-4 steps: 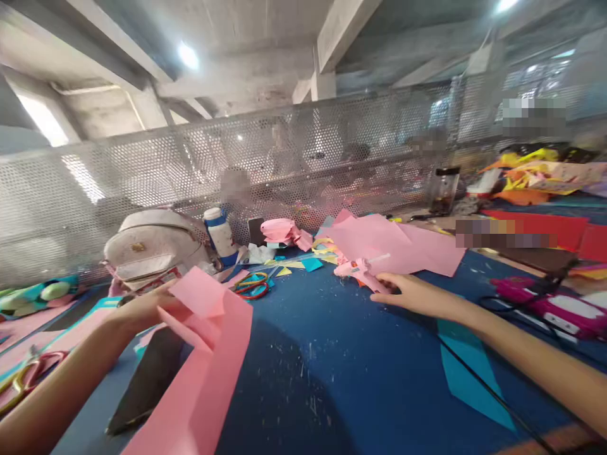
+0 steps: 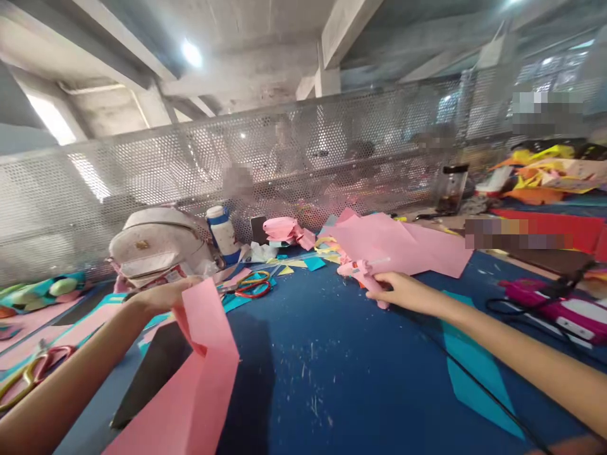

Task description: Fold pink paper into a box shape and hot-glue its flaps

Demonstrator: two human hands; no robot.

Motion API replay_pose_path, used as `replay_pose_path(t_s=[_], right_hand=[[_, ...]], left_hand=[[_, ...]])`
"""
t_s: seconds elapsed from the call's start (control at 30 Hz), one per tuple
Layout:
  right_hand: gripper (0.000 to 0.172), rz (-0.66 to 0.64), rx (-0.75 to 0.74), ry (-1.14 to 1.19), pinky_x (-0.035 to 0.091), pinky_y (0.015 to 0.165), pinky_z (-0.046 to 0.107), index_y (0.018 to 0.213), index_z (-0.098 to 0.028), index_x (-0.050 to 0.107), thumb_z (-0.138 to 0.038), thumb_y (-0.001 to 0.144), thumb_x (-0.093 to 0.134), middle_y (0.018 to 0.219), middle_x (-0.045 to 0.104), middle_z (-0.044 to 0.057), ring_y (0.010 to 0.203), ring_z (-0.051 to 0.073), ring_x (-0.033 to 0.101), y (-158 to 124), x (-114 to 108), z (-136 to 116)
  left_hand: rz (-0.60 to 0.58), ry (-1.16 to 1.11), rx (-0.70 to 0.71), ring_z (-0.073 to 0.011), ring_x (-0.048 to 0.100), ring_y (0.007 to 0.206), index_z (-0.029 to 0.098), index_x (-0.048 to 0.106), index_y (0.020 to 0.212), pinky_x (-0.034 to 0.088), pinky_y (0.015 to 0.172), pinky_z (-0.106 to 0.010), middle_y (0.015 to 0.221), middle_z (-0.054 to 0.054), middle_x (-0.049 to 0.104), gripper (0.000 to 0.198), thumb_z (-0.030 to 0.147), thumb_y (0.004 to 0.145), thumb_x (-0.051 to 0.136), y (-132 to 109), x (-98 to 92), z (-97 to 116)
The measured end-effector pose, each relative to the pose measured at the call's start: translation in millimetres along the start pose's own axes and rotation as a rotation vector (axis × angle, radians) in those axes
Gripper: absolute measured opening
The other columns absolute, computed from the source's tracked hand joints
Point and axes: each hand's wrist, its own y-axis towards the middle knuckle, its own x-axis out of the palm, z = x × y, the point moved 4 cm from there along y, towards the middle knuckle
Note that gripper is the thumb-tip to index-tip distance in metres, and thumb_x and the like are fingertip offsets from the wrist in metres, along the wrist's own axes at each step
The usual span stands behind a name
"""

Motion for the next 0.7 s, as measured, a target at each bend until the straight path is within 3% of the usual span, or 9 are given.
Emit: replay_pose_path(t_s=[0.07,0.23,0.33,0.4,0.5,0.57,0.63,0.7], right_hand=[[0.057,0.02,0.019,0.062,0.039,0.064,0.031,0.103,-0.008,0.065,-0.059,0.081,0.054,0.07,0.063,0.008,0.068,0.023,0.056,3.3,1.0,-6.1],[0.059,0.148,0.023,0.207,0.031,0.053,0.026,0.107,-0.009,0.067,-0.06,0.079,0.057,0.077,0.056,0.007,0.061,0.014,0.043,-2.3,-1.7,-30.6],[0.054,0.084,-0.05,0.26,0.027,0.049,0.025,0.105,-0.01,0.068,-0.058,0.083,0.054,0.064,0.043,0.0,0.053,0.01,0.034,-11.4,4.6,-51.9],[0.053,-0.033,-0.121,0.301,0.025,0.046,0.023,0.103,-0.012,0.068,-0.059,0.084,0.053,0.061,0.039,-0.002,0.051,0.009,0.032,-18.0,12.8,-66.7],[0.047,-0.188,-0.188,0.279,0.035,0.049,0.022,0.101,-0.016,0.07,-0.057,0.082,0.056,0.076,0.058,0.004,0.06,0.013,0.049,-25.7,25.6,-86.6],[0.044,-0.194,-0.227,0.218,0.046,0.065,0.027,0.105,-0.019,0.07,-0.054,0.081,0.06,0.096,0.066,0.007,0.081,0.021,0.06,-26.1,31.7,-98.4],[0.045,-0.184,-0.267,0.178,0.048,0.075,0.032,0.112,-0.021,0.069,-0.052,0.081,0.061,0.102,0.068,0.006,0.091,0.026,0.061,-21.8,38.0,-108.4],[0.044,-0.192,-0.309,0.157,0.048,0.075,0.032,0.112,-0.022,0.069,-0.052,0.081,0.06,0.098,0.069,0.005,0.088,0.026,0.062,-13.5,45.3,-114.6]], left_hand=[[-0.101,0.005,-0.035,-0.0105,0.05,0.051,0.012,0.064,0.056,0.042,0.049,-0.02,0.054,0.0,0.059,0.016,0.024,0.066,0.069,14.8,-0.5,-3.0],[-0.244,-0.018,-0.083,-0.0091,0.05,0.045,0.013,0.065,0.053,0.038,0.043,-0.017,0.049,0.001,0.059,0.012,0.019,0.061,0.072,56.6,6.8,-11.1],[-0.32,-0.054,-0.095,-0.0105,0.053,0.044,0.015,0.068,0.058,0.043,0.044,-0.019,0.051,0.001,0.062,0.009,0.022,0.061,0.072,80.6,20.7,-12.6],[-0.376,-0.071,-0.098,-0.0107,0.053,0.042,0.016,0.068,0.055,0.043,0.043,-0.02,0.048,0.002,0.061,0.01,0.023,0.06,0.073,94.9,30.4,-11.9],[-0.455,-0.079,-0.098,-0.0119,0.054,0.041,0.017,0.067,0.051,0.044,0.043,-0.021,0.045,0.002,0.06,0.011,0.022,0.057,0.075,111.4,41.8,-11.4],[-0.499,-0.079,-0.098,-0.0144,0.057,0.044,0.018,0.069,0.053,0.046,0.045,-0.023,0.049,0.001,0.064,0.01,0.023,0.056,0.077,118.4,46.9,-13.0],[-0.523,-0.074,-0.092,-0.0173,0.062,0.049,0.019,0.073,0.06,0.049,0.049,-0.026,0.057,-0.001,0.068,0.009,0.025,0.056,0.079,123.2,49.3,-15.5],[-0.505,-0.065,-0.072,-0.0186,0.065,0.055,0.02,0.075,0.068,0.05,0.052,-0.026,0.064,-0.002,0.072,0.013,0.025,0.057,0.08,127.7,47.0,-17.0]])
